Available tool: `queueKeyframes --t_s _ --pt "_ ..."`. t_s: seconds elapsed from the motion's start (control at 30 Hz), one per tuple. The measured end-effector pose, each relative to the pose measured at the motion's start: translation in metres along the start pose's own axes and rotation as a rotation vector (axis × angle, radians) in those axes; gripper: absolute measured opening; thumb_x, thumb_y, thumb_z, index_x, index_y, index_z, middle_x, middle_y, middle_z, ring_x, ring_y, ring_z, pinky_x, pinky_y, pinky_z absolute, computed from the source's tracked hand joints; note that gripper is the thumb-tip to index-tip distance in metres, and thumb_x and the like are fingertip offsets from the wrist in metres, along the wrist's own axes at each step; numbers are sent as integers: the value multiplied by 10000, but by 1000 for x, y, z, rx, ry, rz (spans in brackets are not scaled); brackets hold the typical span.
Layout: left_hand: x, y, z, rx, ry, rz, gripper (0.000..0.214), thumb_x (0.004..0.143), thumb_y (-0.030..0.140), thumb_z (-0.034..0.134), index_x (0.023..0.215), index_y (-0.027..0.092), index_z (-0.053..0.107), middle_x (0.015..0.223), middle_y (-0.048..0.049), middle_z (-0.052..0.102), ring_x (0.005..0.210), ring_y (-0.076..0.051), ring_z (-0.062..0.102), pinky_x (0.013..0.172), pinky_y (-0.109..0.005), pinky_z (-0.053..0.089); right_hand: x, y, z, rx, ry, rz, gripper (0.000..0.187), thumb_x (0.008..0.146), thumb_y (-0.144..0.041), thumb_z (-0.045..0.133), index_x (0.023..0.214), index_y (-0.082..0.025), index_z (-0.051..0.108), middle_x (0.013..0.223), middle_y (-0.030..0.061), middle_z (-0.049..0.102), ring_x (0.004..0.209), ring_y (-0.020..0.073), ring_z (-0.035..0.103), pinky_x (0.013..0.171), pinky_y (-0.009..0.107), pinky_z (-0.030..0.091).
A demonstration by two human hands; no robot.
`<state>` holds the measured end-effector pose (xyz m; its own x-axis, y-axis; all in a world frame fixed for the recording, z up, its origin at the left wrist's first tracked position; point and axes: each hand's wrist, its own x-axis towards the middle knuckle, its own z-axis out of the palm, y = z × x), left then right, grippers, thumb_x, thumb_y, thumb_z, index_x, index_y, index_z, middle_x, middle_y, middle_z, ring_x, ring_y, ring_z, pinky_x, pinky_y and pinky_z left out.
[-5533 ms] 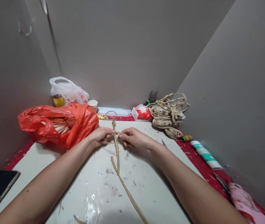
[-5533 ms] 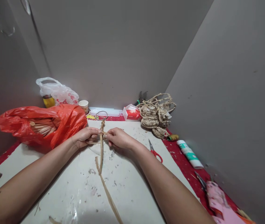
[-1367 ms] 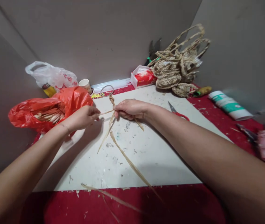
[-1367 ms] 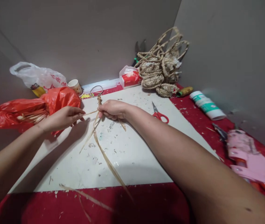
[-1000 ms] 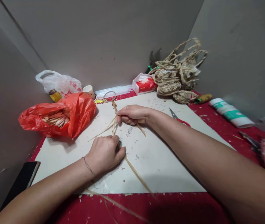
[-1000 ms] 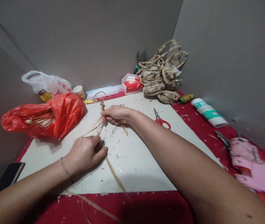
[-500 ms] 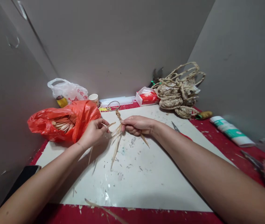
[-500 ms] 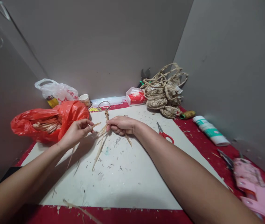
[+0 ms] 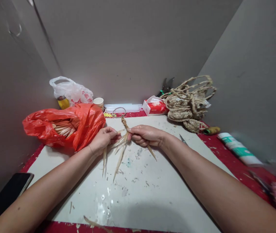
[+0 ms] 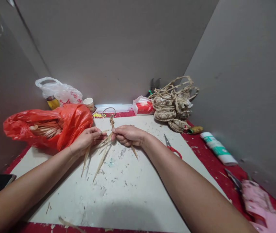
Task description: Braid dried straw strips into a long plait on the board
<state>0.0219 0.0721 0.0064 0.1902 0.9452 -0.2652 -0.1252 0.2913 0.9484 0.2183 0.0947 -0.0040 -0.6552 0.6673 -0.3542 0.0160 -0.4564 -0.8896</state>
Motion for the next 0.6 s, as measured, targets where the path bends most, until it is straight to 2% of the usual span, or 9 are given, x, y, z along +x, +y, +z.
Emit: queueKeyframes --t_s 0.17,0.33,0.47,0.6 --pt "-1 -5 3 45 -67 -24 167 718 118 619 640 138 472 524 7 586 442 -65 542 477 -166 406 2 2 -1 -1 -14 -13 313 873 -361 484 735 -100 587 418 -110 224 338 29 118 299 137 109" --pt "3 -11 1 -34 -162 -72 194 670 105 655 685 143 466 560 -46 634 496 -113 600 551 -232 487 2 3 0 -13 1 -6 315 853 -383 512 725 -105 589 414 -113 220 342 29 105 302 137 106" --pt "5 -13 -1 -68 -233 -88 233 662 119 686 803 144 502 616 -49 651 515 -110 600 532 -232 494 2 4 0 -35 13 -20 318 856 -376 507 707 -109 592 415 -111 221 345 30 96 302 144 111" --pt "7 -15 -1 -34 -230 -64 195 678 200 708 753 123 546 611 -37 631 493 -80 568 479 -187 463 3 4 0 -41 13 -9 315 850 -387 516 719 -111 594 418 -111 226 347 30 100 306 145 113"
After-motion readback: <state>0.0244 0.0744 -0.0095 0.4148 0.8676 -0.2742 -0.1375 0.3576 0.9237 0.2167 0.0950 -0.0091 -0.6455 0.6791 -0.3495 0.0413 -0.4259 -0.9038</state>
